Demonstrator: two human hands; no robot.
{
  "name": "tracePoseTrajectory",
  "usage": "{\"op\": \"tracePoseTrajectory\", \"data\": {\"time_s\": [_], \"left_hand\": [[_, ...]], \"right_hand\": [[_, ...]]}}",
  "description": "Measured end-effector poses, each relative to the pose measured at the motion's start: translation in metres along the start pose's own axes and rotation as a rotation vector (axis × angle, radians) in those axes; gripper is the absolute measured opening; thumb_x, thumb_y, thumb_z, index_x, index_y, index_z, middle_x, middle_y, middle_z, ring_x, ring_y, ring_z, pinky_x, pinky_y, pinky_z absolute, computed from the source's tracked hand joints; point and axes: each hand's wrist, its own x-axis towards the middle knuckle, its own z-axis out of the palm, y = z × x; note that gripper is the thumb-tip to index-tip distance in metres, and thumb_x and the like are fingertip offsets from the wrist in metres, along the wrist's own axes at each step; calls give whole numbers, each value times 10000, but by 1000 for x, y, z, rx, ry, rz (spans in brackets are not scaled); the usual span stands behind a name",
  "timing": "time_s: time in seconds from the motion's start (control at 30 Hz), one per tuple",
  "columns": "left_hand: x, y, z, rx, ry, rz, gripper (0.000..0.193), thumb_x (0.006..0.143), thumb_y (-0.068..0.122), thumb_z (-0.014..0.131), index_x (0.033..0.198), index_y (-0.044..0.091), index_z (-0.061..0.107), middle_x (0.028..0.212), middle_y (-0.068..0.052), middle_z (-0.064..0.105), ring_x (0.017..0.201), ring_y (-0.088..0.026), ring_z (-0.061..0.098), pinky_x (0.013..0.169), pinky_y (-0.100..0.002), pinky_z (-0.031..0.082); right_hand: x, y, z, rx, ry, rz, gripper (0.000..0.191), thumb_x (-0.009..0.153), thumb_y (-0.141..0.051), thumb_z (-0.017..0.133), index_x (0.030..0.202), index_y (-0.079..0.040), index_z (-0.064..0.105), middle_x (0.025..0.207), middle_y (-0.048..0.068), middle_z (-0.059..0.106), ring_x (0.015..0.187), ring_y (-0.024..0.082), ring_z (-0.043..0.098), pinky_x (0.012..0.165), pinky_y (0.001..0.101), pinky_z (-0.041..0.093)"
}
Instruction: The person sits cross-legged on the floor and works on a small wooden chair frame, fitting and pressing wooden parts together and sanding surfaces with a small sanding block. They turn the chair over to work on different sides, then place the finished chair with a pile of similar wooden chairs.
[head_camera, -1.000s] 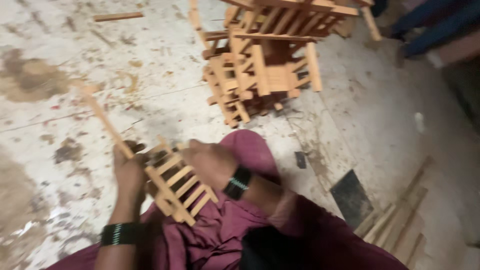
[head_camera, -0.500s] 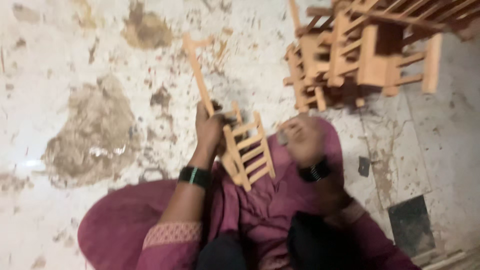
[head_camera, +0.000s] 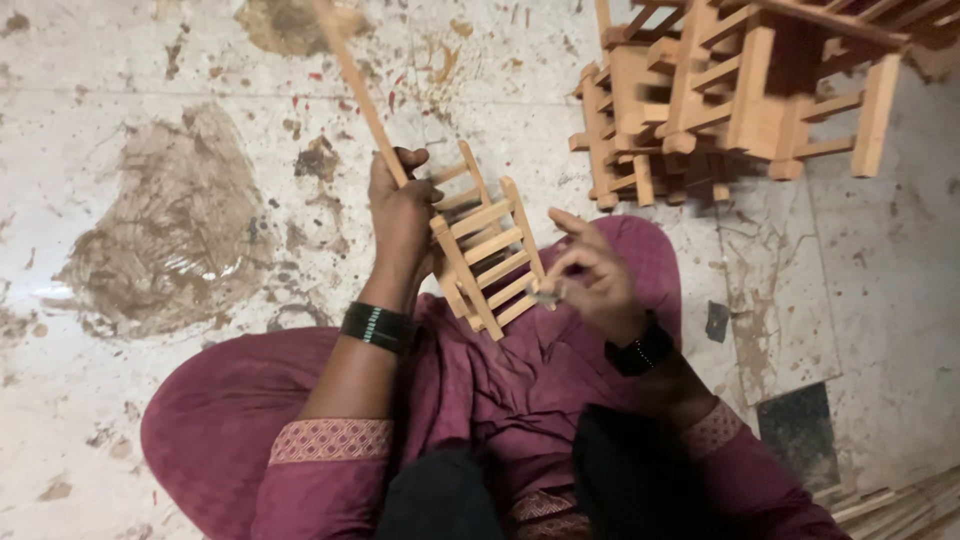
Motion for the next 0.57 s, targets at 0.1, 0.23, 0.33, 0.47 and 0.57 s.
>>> {"op": "tracePoseTrajectory", "data": {"time_s": [0.1,0.23,0.33,0.47,0.57], "left_hand": [[-1,17,5,-227,-28,23,355,779,-95,498,1094,69,502,1150,-103,578,798,-154,526,679,-295,467],[-10,45,-7,-50,21,51,304,897,127,652,1168,75,525,1048,-96,496,797,-142,475,653,-295,422],[-12,62,-22,47,-36,126,472,956,370,693,1271,44,556,1127,-127,551,931,-181,512,783,-328,440],[-7,81,-42,92,-80,278,744,942,536,681,1445,17,507,1356,-155,579,1273,-235,553,1084,-378,456],[-3,85,-43,161,-179,87,896,880,585,631,1583,98,366,1458,-168,481,1347,-263,469,1072,-428,407]], "right_hand": [[7,1,1,245,-146,45,125,896,64,654,964,-41,658,1009,93,693,935,140,687,869,297,603],[26,2,27,518,-123,39,134,945,119,718,1005,7,677,1064,153,707,990,177,695,898,327,593],[40,6,19,789,-149,57,126,969,78,708,1023,-17,646,1064,164,734,979,238,731,888,382,603],[49,9,2,1221,-259,203,235,1020,-93,705,1222,-9,618,1292,175,670,1213,321,658,1094,516,524],[60,-2,30,1296,-238,286,514,924,-235,737,1373,-50,569,1419,189,604,1321,378,583,1101,572,460]]}}
